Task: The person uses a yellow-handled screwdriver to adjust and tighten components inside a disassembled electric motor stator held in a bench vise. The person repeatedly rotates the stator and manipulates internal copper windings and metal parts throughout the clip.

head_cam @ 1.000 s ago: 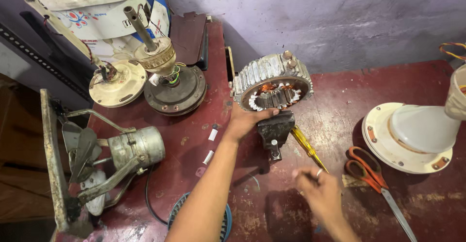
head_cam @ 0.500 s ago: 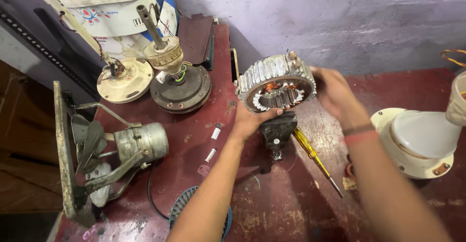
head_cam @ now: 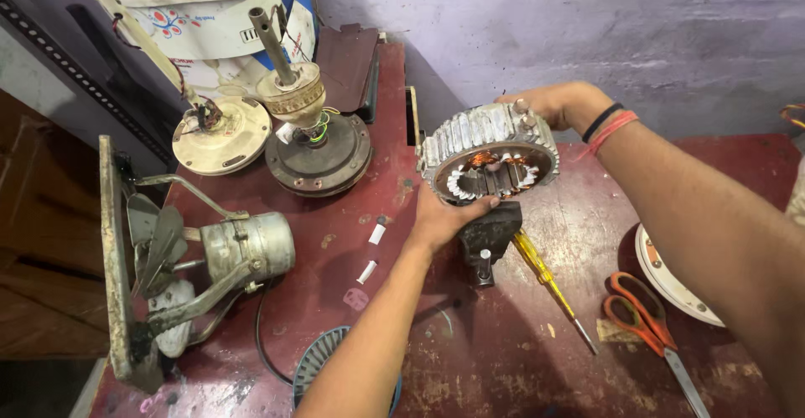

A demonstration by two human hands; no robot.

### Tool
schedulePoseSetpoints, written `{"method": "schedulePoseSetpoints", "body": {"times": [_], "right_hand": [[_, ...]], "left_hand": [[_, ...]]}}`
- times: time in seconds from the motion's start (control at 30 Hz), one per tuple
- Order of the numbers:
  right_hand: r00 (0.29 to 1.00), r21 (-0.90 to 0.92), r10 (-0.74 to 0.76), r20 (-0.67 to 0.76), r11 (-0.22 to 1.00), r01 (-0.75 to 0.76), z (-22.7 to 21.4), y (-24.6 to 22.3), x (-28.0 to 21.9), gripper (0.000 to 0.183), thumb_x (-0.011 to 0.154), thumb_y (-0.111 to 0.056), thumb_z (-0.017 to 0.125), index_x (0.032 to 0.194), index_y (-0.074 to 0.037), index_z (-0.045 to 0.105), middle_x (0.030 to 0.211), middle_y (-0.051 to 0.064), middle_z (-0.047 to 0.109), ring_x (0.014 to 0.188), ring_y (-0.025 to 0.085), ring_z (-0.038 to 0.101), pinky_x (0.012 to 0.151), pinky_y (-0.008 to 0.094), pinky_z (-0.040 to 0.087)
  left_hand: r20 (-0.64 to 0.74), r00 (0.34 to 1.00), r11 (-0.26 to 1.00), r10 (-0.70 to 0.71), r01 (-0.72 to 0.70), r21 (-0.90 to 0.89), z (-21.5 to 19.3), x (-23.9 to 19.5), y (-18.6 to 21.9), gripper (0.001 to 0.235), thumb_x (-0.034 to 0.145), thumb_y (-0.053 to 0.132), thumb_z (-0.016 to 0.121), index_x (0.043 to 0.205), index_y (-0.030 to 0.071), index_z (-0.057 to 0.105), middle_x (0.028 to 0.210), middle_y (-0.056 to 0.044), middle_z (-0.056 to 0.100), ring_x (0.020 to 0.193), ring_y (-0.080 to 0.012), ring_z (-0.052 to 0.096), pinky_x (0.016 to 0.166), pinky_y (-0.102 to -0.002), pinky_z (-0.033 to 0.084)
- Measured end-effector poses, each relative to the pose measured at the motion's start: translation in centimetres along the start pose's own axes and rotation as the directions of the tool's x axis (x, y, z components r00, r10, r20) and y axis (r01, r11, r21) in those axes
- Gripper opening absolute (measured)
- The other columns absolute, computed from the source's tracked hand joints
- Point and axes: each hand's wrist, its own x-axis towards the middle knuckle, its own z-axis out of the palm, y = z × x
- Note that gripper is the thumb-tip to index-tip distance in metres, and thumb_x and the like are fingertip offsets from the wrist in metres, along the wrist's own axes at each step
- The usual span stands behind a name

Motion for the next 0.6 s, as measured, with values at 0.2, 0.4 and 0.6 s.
{"method": "schedulePoseSetpoints", "body": {"times": [0.2, 0.4, 0.6], "right_hand": [[0.997, -0.038, -0.069, 0.031, 0.997, 0.07, -1.3, 0.7, 0.4, 0.085, 0.069, -0.056, 0.08, 0.129, 0.0, 0.059, 0.118, 0.013, 0.068, 0.112, 0.023, 0.061, 0.091, 0.038, 0.054], [0.986, 0.003, -0.144, 0.082, 0.99, 0.144, -1.3, 1.1, 0.2, 0.089, 0.071, -0.064, 0.08, 0.133, -0.004, 0.058, 0.122, 0.015, 0.07, 0.114, 0.023, 0.063, 0.093, 0.037, 0.055], [0.993, -0.134, 0.085, -0.086, 0.986, -0.096, -0.2, -0.4, 0.4, 0.056, 0.082, -0.026, 0.068, 0.135, -0.01, 0.06, 0.121, 0.012, 0.071, 0.11, 0.021, 0.065, 0.088, 0.037, 0.055]], "left_hand": [[-0.011, 1.0, 0.999, -0.01, 0.011, 0.052, -0.1, 0.1, 0.0, 0.064, 0.07, 0.011, 0.092, 0.127, -0.001, 0.067, 0.119, -0.007, 0.074, 0.109, -0.0147, 0.068, 0.101, -0.033, 0.054], [0.011, 1.0, 1.0, 0.006, -0.005, -0.028, -0.1, 0.1, -0.4, 0.065, 0.071, 0.012, 0.092, 0.129, -0.001, 0.066, 0.121, -0.007, 0.073, 0.111, -0.0144, 0.067, 0.103, -0.033, 0.054], [0.002, 0.999, 0.999, -0.036, 0.036, 0.013, -0.3, 0.1, -0.5, 0.063, 0.07, 0.006, 0.093, 0.127, -0.002, 0.067, 0.118, -0.007, 0.074, 0.107, -0.015, 0.068, 0.099, -0.032, 0.056]]}}
